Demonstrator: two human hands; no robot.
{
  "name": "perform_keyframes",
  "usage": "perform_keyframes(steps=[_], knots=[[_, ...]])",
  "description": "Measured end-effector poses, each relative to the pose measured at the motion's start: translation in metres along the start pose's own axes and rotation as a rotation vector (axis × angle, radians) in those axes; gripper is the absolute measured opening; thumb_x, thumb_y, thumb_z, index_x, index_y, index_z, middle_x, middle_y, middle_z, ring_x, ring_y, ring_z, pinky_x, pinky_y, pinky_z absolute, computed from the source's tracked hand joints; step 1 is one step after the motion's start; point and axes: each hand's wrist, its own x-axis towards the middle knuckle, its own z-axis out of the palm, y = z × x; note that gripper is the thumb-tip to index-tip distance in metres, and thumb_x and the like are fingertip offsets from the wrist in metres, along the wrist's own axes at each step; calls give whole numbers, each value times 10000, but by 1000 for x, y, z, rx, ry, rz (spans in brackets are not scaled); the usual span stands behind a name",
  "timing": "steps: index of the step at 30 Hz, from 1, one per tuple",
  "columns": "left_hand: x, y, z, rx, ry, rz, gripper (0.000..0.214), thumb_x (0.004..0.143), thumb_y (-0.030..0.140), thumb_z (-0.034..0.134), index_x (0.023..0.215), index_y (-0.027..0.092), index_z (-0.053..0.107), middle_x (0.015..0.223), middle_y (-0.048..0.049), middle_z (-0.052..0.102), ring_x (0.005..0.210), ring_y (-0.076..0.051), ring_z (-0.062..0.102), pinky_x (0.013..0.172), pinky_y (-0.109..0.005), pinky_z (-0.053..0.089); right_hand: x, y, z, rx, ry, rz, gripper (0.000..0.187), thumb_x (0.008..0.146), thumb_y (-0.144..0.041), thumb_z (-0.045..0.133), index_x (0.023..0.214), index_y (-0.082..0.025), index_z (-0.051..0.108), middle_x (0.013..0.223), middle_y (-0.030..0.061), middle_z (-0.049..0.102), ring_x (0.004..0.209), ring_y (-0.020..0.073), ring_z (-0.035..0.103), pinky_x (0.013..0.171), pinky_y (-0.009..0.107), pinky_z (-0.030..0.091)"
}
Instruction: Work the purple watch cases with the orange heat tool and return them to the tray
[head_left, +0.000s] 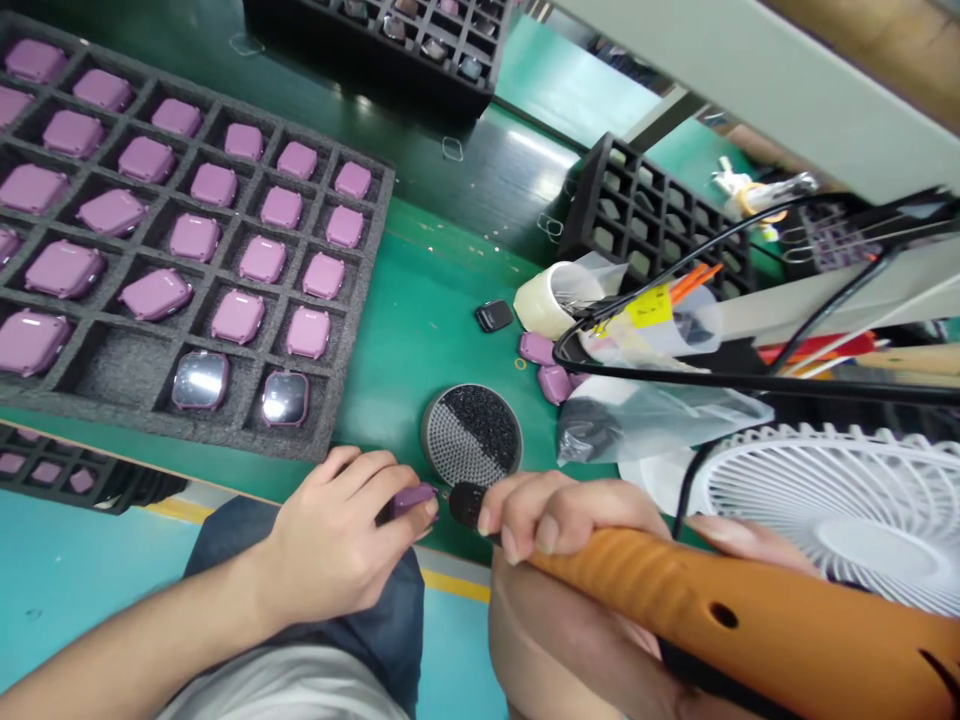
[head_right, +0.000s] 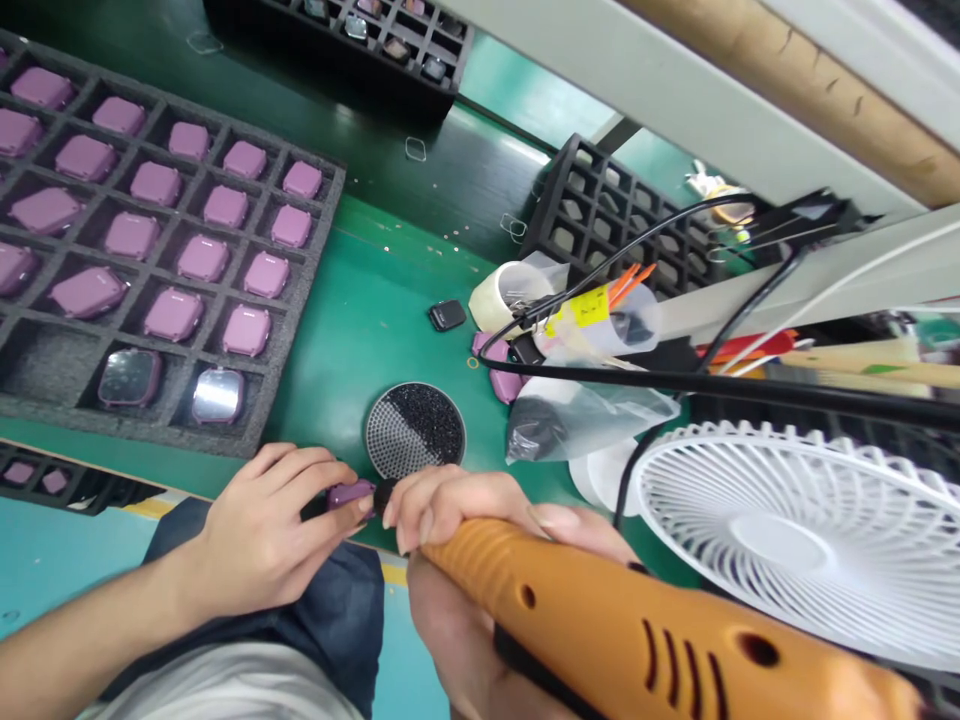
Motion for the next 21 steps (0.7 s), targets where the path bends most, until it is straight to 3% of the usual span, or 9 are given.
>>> perform_keyframes(steps=[8, 13, 21], knots=[[-1, 0, 2, 4, 12, 2, 216, 1052, 237, 704, 1264, 217, 738, 1252, -63, 756, 1167, -284, 663, 965, -458, 480, -1, 7, 7, 19, 56, -54, 438, 978, -657, 694, 1344, -418, 726, 907, -7, 725, 695, 222, 668, 626, 476, 640], [0, 1, 2, 0, 29, -3, 200, 1060, 234, 689, 1251, 214, 743, 1215, -64, 763, 1141, -277, 670, 949, -450, 483, -1, 13, 9, -15, 46, -105, 447, 1012, -665, 627, 1383, -431, 712, 874, -2, 695, 661, 216, 653, 593, 463, 628], [0, 0, 5, -8, 51, -19, 185, 1058, 237, 702, 1235, 209, 749, 1163, -59, 765, 1057, -261, 661, 914, -447, 487, 3, 17, 12, 41, -2, -118, 416, 1017, -602, 665, 1375, -395, 709, 879, 2, 701, 673, 212, 641, 592, 437, 592]])
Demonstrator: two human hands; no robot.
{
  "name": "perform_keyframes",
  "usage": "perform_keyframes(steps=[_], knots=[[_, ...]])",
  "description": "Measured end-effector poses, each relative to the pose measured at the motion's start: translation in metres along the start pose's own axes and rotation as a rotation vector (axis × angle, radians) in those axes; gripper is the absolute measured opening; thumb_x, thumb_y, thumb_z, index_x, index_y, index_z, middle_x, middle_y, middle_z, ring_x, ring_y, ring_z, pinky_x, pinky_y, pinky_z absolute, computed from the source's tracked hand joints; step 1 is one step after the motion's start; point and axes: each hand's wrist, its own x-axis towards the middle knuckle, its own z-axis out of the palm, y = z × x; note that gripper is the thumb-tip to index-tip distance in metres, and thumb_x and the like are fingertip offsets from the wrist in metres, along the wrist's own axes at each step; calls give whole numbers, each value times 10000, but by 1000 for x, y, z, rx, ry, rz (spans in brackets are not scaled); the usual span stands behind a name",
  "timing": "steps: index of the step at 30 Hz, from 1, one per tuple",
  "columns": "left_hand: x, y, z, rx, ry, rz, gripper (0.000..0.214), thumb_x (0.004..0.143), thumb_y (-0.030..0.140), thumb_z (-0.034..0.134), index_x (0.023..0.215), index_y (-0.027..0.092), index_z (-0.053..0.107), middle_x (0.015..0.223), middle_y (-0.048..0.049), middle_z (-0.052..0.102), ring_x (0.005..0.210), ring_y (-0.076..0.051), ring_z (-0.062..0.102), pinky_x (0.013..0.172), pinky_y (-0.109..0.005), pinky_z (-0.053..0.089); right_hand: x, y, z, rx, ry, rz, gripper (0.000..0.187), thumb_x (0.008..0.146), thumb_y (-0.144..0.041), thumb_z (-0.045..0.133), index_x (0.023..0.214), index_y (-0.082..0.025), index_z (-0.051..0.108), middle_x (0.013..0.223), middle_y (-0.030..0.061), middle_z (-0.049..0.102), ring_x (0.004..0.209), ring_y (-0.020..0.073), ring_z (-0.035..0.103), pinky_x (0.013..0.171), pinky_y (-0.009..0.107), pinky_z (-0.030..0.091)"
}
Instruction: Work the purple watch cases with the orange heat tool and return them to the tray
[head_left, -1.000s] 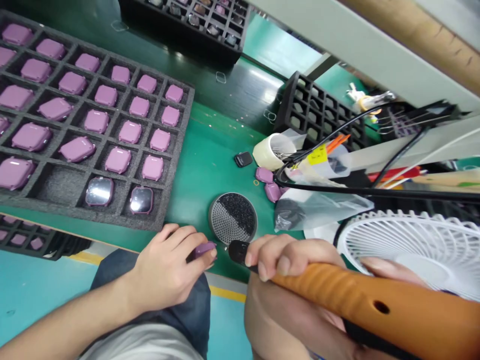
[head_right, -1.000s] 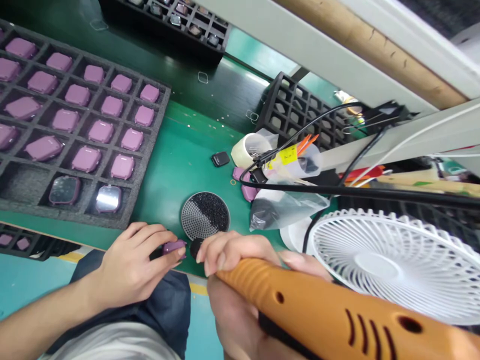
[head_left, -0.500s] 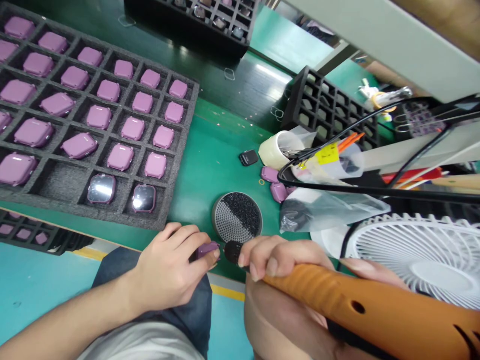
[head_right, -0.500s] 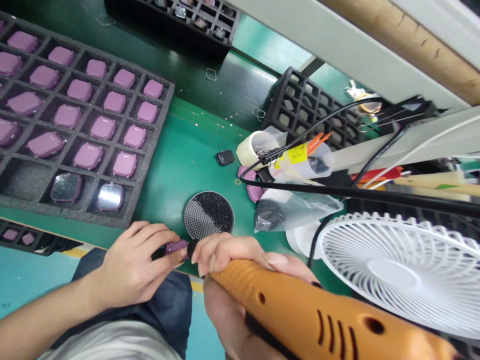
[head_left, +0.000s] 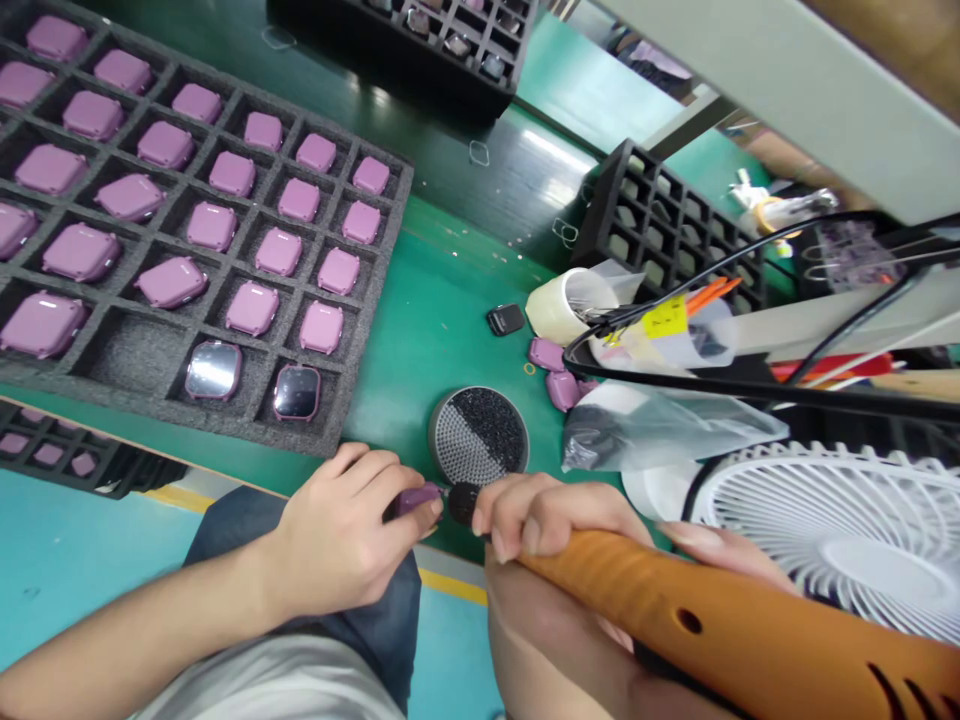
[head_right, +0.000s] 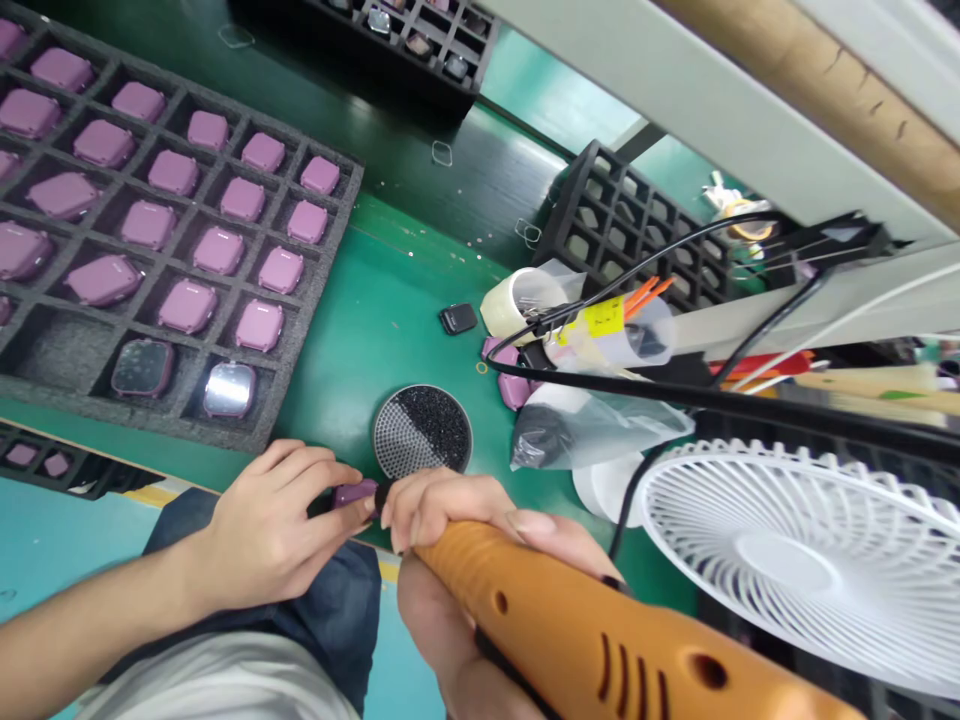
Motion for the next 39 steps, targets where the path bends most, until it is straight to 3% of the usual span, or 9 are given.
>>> perform_keyframes(steps=[4, 11, 15, 18, 23, 26, 29, 33, 39], knots=[[-2, 0, 0, -1, -1, 5, 201, 1043, 216, 699, 1237, 209, 751, 1171, -72, 761, 1051, -267, 658, 923, -456, 489, 3, 3, -2, 44, -98, 4, 443, 1037, -679, 568, 1332, -389, 727, 893, 3, 712, 702, 210, 672, 612, 436, 608], [1, 0, -4, 18, -9, 2, 204, 1067, 291, 726, 1254, 214, 755, 1169, -69, 765, 1057, -253, 662, 926, -440, 490, 5, 0, -5, 4, 59, 34, 415, 996, -681, 651, 1303, -408, 713, 857, -13, 709, 658, 213, 628, 595, 434, 584], [0, -1, -8, 22, -84, 50, 268, 1070, 271, 692, 1318, 179, 738, 1414, -88, 738, 1266, -294, 641, 1023, -477, 479, 15, 13, -10, 58, 164, -148, 515, 1013, -747, 524, 1285, -355, 716, 839, -12, 692, 576, 175, 563, 495, 358, 528], [-1, -1, -8, 16, -83, 56, 279, 1060, 203, 663, 1328, 172, 734, 1425, -69, 748, 1244, -285, 650, 1038, -481, 469, 20, 26, -12, 41, 151, -155, 533, 981, -766, 542, 1297, -369, 706, 835, -28, 672, 528, 154, 540, 466, 340, 515], [0, 0, -6, 55, -75, 29, 276, 1082, 364, 719, 1285, 180, 745, 1317, -83, 772, 1176, -281, 670, 1021, -465, 473, 18, 30, -11, 31, 140, -148, 542, 959, -771, 576, 1310, -370, 675, 847, -41, 663, 534, 152, 548, 462, 337, 512], [0, 0, -10, 46, -113, 40, 295, 1094, 375, 693, 1302, 170, 736, 1388, -92, 754, 1249, -295, 653, 1048, -473, 462, 18, 30, -12, 26, 123, -135, 528, 959, -766, 587, 1294, -369, 682, 844, -34, 666, 534, 155, 557, 476, 348, 528], [0, -1, -13, 16, -151, 62, 282, 1094, 271, 638, 1341, 167, 725, 1498, -77, 718, 1331, -292, 626, 1076, -485, 448, 19, 31, -13, 16, 116, -122, 519, 946, -765, 605, 1280, -377, 691, 835, -37, 668, 525, 159, 552, 474, 352, 533], [-1, -2, -11, 33, -122, 63, 232, 1082, 261, 668, 1293, 208, 750, 1444, -55, 745, 1256, -276, 652, 1047, -482, 460, 16, 19, -11, 21, 151, -111, 491, 955, -747, 631, 1271, -377, 703, 836, -39, 673, 547, 165, 542, 485, 354, 535], [-1, -2, -5, 59, -36, 62, 198, 1059, 334, 764, 1233, 240, 775, 1306, -55, 785, 1149, -253, 685, 983, -444, 496, 5, -18, -3, -76, 166, 80, 437, 948, -753, 661, 1206, -404, 705, 821, -13, 657, 664, 229, 611, 610, 445, 586]])
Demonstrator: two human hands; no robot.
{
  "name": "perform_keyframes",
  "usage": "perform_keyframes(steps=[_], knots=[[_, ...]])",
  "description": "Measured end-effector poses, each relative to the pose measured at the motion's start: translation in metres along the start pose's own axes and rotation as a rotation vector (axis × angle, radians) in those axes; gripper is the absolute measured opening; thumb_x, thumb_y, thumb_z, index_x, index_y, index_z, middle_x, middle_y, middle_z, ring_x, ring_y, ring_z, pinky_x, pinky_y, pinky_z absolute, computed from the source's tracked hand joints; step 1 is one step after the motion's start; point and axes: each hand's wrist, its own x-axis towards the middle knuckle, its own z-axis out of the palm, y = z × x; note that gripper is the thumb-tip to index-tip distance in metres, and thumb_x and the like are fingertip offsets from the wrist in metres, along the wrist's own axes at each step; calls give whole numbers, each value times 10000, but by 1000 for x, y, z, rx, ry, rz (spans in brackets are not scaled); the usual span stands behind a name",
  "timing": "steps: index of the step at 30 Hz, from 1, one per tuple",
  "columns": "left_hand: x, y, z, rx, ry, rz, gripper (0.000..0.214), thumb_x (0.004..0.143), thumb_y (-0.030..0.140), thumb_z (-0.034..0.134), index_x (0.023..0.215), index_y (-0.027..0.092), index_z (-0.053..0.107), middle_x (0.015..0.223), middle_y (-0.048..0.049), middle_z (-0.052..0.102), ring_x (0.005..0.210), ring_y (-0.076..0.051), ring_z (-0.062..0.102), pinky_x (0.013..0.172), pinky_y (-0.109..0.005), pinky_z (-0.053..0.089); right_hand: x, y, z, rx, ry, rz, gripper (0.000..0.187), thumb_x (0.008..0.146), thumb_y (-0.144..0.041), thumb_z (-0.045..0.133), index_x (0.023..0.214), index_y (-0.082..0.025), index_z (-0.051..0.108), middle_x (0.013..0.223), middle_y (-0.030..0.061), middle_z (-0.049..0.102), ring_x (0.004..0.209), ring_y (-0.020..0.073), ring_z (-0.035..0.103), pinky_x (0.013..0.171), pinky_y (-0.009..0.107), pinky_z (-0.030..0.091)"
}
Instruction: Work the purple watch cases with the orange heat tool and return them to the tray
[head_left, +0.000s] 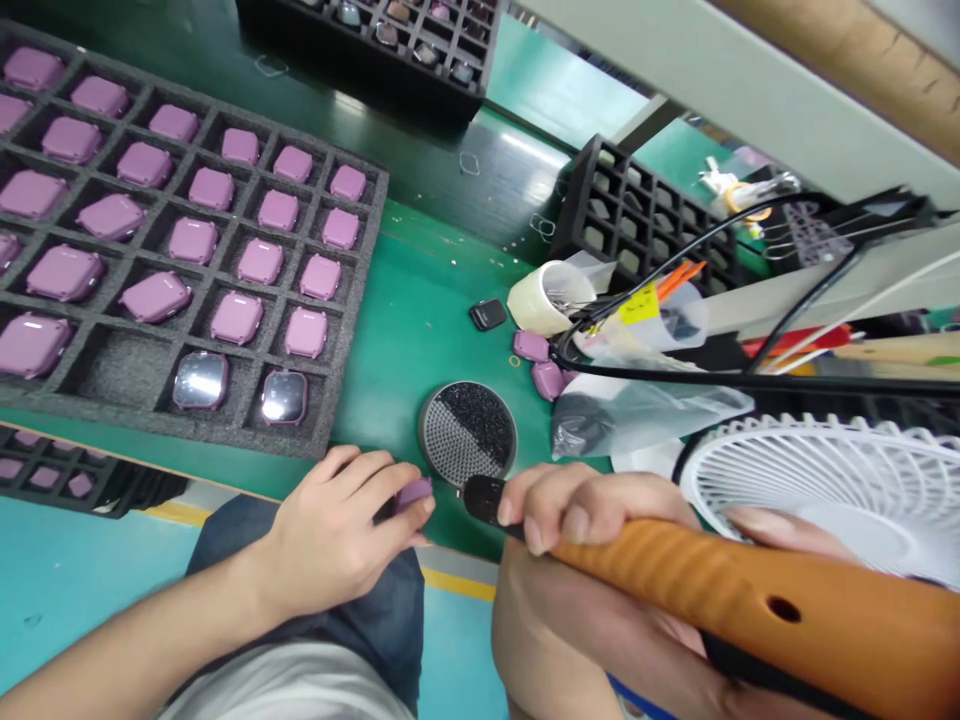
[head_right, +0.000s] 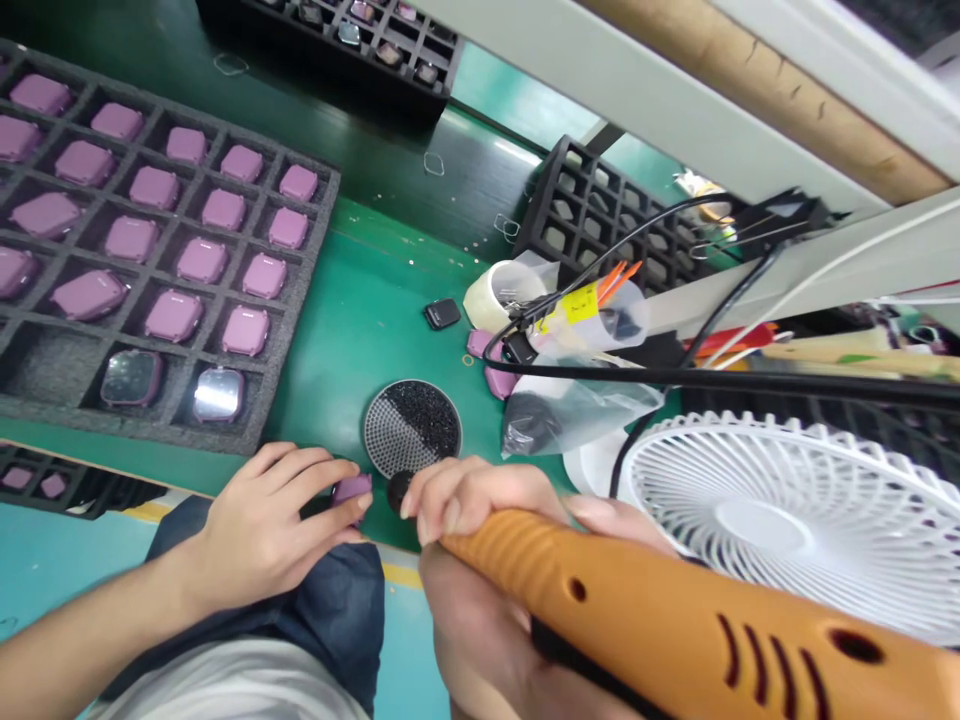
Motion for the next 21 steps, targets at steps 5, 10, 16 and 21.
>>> perform_keyframes(steps=[5, 10, 16, 21], knots=[[0, 0, 0, -4, 5, -7, 209, 1053, 356, 771, 1230, 247, 779, 1305, -63, 782, 1154, -260, 690, 981, -443, 504, -3, 8, 1, 74, -75, -34, 395, 980, -681, 673, 1261, -410, 726, 858, -8, 697, 676, 218, 628, 601, 443, 611], [0, 0, 0, 0, -4, -9, 223, 1053, 360, 769, 1246, 247, 776, 1313, -60, 781, 1158, -263, 690, 979, -454, 502, -4, 15, 3, 92, -65, -34, 429, 973, -684, 681, 1292, -405, 739, 857, -8, 708, 652, 222, 631, 586, 453, 608], [1, 0, -1, 2, -11, -12, 233, 1044, 358, 777, 1249, 248, 777, 1307, -64, 776, 1160, -257, 693, 970, -443, 501, -4, 12, 4, 75, -86, -28, 420, 965, -682, 693, 1285, -417, 754, 862, -11, 721, 655, 226, 639, 600, 458, 603], [1, 1, -1, -21, -19, -26, 220, 1065, 364, 754, 1245, 239, 767, 1378, -56, 762, 1215, -265, 677, 978, -451, 486, -5, 12, 1, 45, -135, -13, 437, 974, -684, 674, 1332, -443, 745, 882, -13, 724, 680, 224, 662, 625, 467, 617]])
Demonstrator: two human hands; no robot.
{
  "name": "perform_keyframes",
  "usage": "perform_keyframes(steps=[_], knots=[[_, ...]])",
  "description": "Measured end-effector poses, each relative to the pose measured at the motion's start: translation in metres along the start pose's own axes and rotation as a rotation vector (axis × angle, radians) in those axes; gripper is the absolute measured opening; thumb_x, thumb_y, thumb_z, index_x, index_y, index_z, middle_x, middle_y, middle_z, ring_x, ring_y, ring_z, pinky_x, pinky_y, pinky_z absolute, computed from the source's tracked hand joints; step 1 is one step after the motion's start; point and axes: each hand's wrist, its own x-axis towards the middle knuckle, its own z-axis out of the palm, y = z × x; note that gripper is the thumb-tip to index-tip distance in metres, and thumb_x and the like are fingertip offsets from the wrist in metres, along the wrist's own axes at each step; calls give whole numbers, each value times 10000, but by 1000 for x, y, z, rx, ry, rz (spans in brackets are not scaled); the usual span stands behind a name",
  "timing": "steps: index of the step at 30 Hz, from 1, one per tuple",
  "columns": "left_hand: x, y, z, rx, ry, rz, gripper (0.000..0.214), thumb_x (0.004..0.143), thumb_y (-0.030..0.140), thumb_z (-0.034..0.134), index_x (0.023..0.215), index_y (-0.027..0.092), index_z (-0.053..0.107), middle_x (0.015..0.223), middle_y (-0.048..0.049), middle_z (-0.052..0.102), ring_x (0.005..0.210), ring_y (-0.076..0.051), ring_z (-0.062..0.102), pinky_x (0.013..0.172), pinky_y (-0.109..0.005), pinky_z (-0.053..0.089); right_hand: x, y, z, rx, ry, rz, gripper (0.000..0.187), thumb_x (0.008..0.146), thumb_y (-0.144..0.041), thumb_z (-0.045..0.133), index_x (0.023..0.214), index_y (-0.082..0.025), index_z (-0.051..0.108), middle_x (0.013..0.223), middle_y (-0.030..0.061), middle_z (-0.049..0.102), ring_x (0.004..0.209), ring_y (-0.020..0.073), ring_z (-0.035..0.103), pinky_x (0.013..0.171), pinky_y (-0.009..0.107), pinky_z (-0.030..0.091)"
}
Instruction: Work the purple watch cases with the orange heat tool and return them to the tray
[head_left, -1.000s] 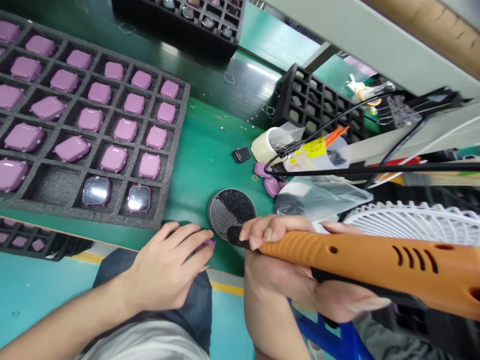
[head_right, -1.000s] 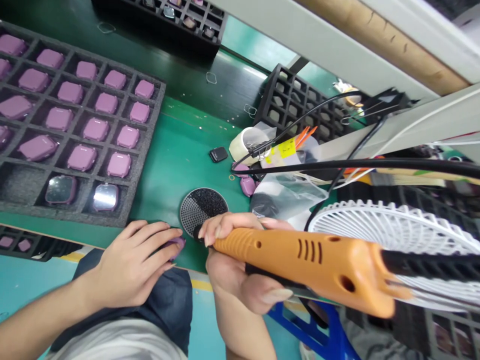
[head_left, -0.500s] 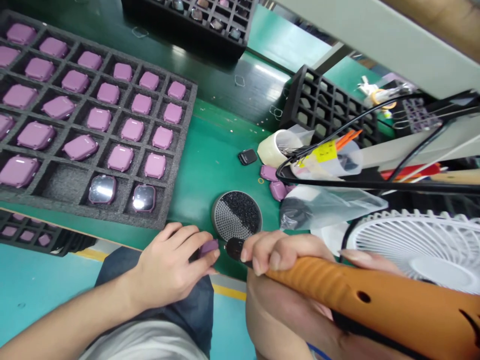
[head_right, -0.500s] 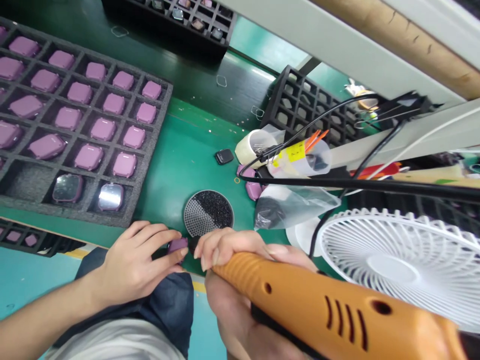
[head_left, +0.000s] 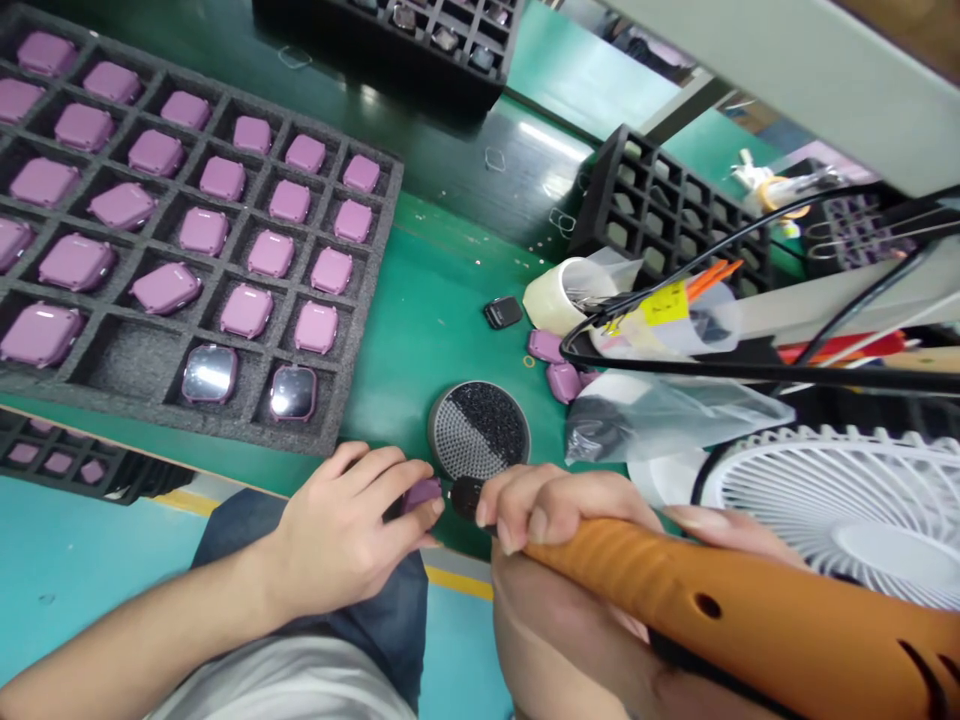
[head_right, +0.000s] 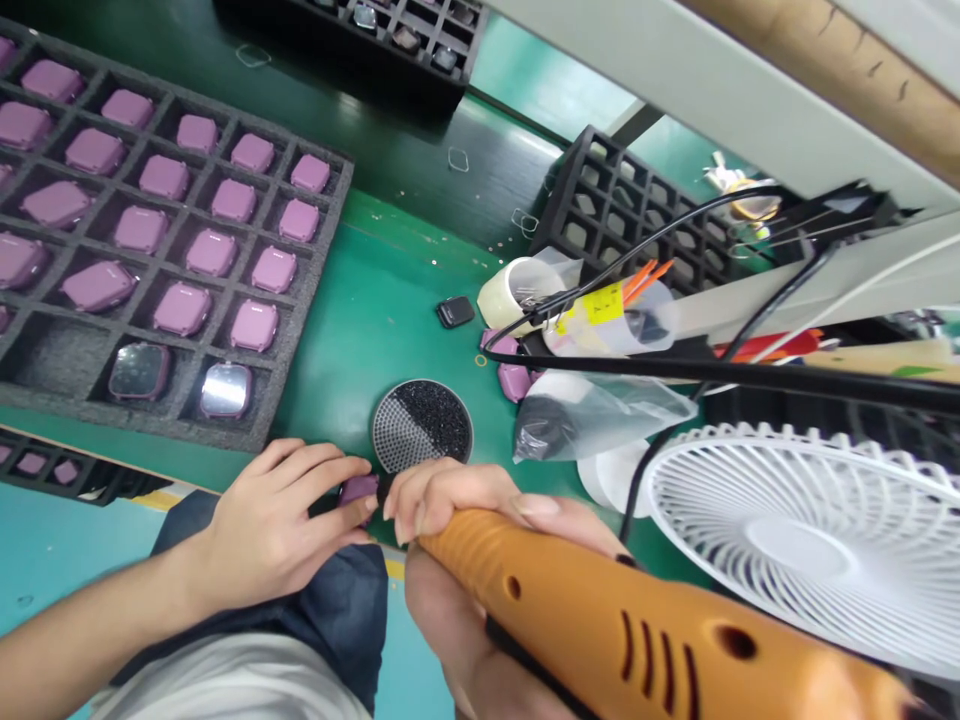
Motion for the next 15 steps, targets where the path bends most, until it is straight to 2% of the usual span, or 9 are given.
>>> perform_keyframes(steps=[7, 15], knots=[[0, 0, 2, -6, 4, -6, 225, 1073, 389, 745, 1243, 242, 764, 1347, -44, 770, 1204, -271, 675, 977, -462, 482, 0, -3, 4, -24, 1, 7, 424, 968, -665, 693, 1316, -433, 760, 855, 0, 726, 683, 242, 677, 607, 491, 626], [1, -3, 3, -7, 2, 2, 226, 1067, 406, 759, 1226, 245, 758, 1329, -56, 772, 1189, -282, 690, 962, -471, 518, 2, 9, 6, 40, -16, -1, 421, 965, -690, 691, 1284, -423, 762, 842, -12, 720, 660, 217, 657, 594, 448, 601]])
